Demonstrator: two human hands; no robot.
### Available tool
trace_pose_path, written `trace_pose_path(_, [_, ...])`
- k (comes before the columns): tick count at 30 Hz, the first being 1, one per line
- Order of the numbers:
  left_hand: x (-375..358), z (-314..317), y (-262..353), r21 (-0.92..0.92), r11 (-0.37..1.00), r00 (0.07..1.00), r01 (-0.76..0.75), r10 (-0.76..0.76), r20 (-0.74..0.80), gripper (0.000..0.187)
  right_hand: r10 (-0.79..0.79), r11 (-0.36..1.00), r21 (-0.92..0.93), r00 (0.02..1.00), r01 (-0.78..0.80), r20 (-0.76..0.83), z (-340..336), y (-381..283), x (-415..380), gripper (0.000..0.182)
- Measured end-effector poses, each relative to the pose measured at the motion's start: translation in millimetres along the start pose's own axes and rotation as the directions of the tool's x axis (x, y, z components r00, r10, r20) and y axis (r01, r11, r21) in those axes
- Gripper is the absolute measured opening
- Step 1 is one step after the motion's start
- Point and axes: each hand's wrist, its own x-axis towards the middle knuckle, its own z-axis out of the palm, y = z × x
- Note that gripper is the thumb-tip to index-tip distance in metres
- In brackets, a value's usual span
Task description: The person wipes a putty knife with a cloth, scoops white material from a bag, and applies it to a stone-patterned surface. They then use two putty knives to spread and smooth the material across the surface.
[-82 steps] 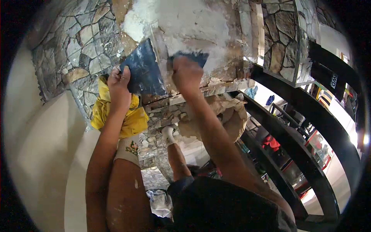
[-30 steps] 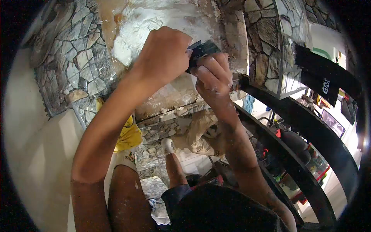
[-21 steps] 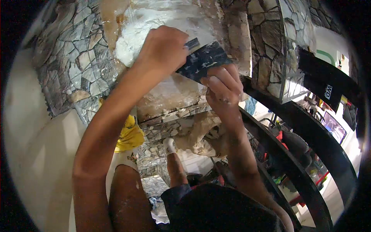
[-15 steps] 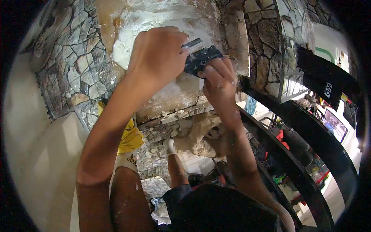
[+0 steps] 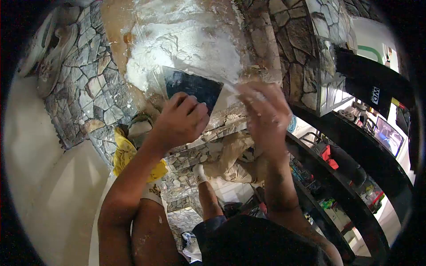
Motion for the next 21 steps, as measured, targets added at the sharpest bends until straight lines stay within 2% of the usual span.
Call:
trace_pose_path(4, [3.9,-0.8,-0.6,-0.097,0.992,0.996,-0.076,0.071,-0.052,0.011,-0.008,0.999,0.052,0.987,0.000,0.159,19.1,-18.7,5.0,0.042])
trace_pose_path(5, [3.4,-0.2,-1.3,-0.120,0.988,0.994,-0.097,0.091,-0.055,0.011,-0.021,0.999,0.032,0.986,0.016,0.163,26.0,-17.8,6.5,0.042])
trace_pose_path(7, [3.8,0.1,-2.0,-0.122,0.992,0.998,-0.040,0.034,-0.047,0.011,-0.041,0.999,-0.009,0.984,0.043,0.173,42.5,-6.8,8.8,0.042])
trace_pose_path(8, [4.1,0.1,-1.6,-0.125,0.992,0.999,-0.013,0.007,-0.045,0.011,-0.040,0.995,-0.085,0.982,0.057,0.182,50.1,2.5,9.6,0.037])
trace_pose_path(11, [-3.3,-1.7,-7.5,-0.087,0.992,0.995,-0.088,0.083,-0.058,0.011,0.038,0.999,-0.031,0.993,-0.035,0.112,41.0,18.2,23.7,0.031])
trace_pose_path(12, [-5.7,-6.7,-8.9,-0.048,0.998,0.999,-0.031,0.029,-0.036,0.011,0.128,0.990,-0.074,0.989,-0.123,0.066,39.3,22.8,24.4,0.027])
trace_pose_path(14, [-11.6,-18.2,-11.1,0.027,0.996,0.997,0.082,-0.082,0.001,0.009,0.336,0.941,0.052,0.942,-0.335,-0.005,34.0,28.1,22.9,0.024])
trace_pose_path(16, [-20.7,-22.1,-20.2,0.032,0.978,0.967,0.205,-0.197,-0.160,0.008,0.523,0.848,0.114,0.852,-0.518,-0.023,29.2,32.9,20.0,0.022])
trace_pose_path(18, [-14.0,-31.9,-25.4,0.007,0.946,0.915,0.325,-0.312,-0.256,0.007,0.524,0.845,0.129,0.851,-0.518,-0.017,30.8,44.3,8.9,0.021])
trace_pose_path(19, [-10.1,-36.7,-24.6,-0.082,0.883,0.849,0.462,-0.468,-0.247,0.007,0.526,0.843,0.140,0.850,-0.519,-0.014,32.9,47.5,5.5,0.020])
trace_pose_path(21, [-5.1,-43.4,-22.0,-0.250,0.677,0.652,0.692,-0.735,-0.187,0.010,0.572,0.813,0.123,0.820,-0.569,0.015,28.2,38.2,-1.8,0.021])
